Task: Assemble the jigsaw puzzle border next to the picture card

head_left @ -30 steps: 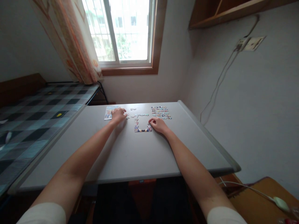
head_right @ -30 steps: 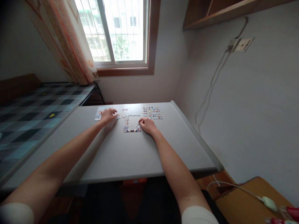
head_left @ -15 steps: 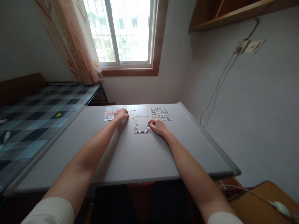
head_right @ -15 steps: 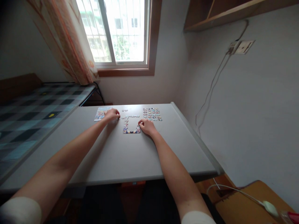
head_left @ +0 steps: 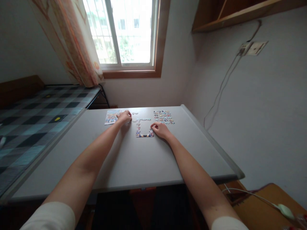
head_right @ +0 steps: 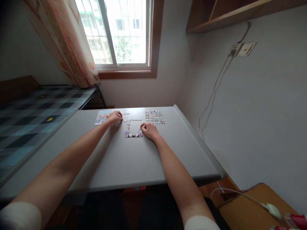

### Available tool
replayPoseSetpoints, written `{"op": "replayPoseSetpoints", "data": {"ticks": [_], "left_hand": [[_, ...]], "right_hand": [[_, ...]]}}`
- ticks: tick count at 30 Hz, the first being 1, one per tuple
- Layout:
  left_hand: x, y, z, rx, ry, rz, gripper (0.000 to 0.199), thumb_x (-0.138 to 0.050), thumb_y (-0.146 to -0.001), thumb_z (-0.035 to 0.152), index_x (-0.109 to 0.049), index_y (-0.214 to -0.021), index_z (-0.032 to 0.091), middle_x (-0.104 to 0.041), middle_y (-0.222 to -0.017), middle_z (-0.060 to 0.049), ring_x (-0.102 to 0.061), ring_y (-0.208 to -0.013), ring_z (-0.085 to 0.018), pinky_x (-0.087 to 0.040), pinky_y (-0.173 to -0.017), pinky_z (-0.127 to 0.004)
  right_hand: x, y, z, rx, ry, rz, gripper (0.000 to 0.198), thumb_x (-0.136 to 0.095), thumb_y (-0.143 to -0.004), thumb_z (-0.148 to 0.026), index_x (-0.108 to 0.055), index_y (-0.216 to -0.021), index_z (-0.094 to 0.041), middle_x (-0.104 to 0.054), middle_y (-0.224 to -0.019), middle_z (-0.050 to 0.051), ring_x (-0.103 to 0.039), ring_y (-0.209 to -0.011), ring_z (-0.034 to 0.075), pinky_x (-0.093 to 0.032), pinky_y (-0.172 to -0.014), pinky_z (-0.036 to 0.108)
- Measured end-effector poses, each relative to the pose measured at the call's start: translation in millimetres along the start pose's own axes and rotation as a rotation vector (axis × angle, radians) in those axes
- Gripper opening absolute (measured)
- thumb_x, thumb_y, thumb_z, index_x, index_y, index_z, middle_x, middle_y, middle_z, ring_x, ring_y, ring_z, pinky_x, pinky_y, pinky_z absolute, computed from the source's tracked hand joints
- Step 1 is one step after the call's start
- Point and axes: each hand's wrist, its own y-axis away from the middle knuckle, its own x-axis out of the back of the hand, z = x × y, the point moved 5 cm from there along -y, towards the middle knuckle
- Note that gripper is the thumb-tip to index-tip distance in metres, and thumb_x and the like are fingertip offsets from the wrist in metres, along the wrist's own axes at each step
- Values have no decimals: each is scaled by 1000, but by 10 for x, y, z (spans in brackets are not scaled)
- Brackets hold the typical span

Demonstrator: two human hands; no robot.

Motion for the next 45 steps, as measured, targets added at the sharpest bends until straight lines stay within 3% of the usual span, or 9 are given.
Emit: {"op": "replayPoseSetpoints", "data": {"ticks": [4, 8, 13, 18, 26, 30, 33, 39, 45], "left_hand": [[59, 105, 161, -105, 229, 100, 20, -59, -74, 17, -65, -92, 21, -71, -92, -6, -64, -88, -21, -46, -84, -38], [-16, 375, 486, -373, 557, 111, 18, -61, -75, 17, -64, -93, 16, -71, -87, -7, -66, -79, -15, -52, -74, -28], [-230, 763, 757, -559, 582, 54, 8, -62, -77, 21, -66, -84, 18, -71, -82, -3, -66, -76, -14, -53, -75, -28], [-300, 935, 799, -586, 545, 72, 20, -62, -79, 24, -65, -98, 20, -72, -80, -1, -67, -75, -14, -51, -76, -29], [-348, 1023, 791, -624, 607, 143, 27, -65, -80, 26, -61, -105, 19, -70, -83, -1, -67, -78, -14, -51, -76, -28], [-307, 1062, 768, -688, 644, 251, 22, -63, -81, 25, -61, -102, 20, -60, -108, -6, -65, -74, -10, -51, -69, -25], [-278, 1069, 729, -710, 651, 305, 16, -63, -80, 25, -63, -96, 20, -53, -111, -5, -64, -71, -8, -51, -64, -24], [-239, 1144, 682, -644, 319, 373, 10, -61, -81, 23, -67, -89, 23, -60, -91, -1, -60, -79, -14, -44, -80, -35], [-250, 1199, 707, -566, 125, 314, 16, -56, -84, 27, -69, -92, 25, -64, -88, -2, -56, -89, -20, -36, -84, -38]], "right_hand": [[3, -15, 13, -7, -43, 19, 19, -54, -80, -21, -70, -90, -20, -68, -79, 2, -58, -71, 14, -42, -71, 24], [47, -28, 32, -23, -145, 110, 22, -51, -79, -17, -69, -92, -19, -66, -74, 2, -57, -66, 13, -44, -69, 23], [105, -36, 11, 25, -279, 226, 22, -49, -83, -23, -68, -93, -17, -66, -80, 3, -56, -63, 11, -47, -67, 24], [92, -38, -39, 132, -366, 237, 20, -53, -83, -27, -67, -91, -16, -65, -97, 7, -60, -71, 12, -49, -68, 24], [62, -24, -109, 165, -441, 167, 12, -59, -77, -23, -67, -81, -16, -68, -82, 5, -61, -70, 13, -49, -67, 25], [65, -41, -78, 158, -515, 211, 13, -62, -75, -28, -68, -76, -16, -68, -77, 4, -61, -67, 13, -49, -66, 26], [32, -69, -27, 161, -600, 225, 16, -65, -72, -32, -68, -74, -16, -68, -73, 4, -61, -66, 14, -49, -66, 27], [3, -108, 133, 29, -656, 251, 12, -66, -67, -27, -68, -72, -16, -68, -69, 3, -62, -65, 15, -50, -65, 27], [32, -107, 190, -37, -509, 233, 8, -67, -67, -21, -70, -73, -16, -70, -71, 4, -63, -66, 15, -50, -68, 27]]}}
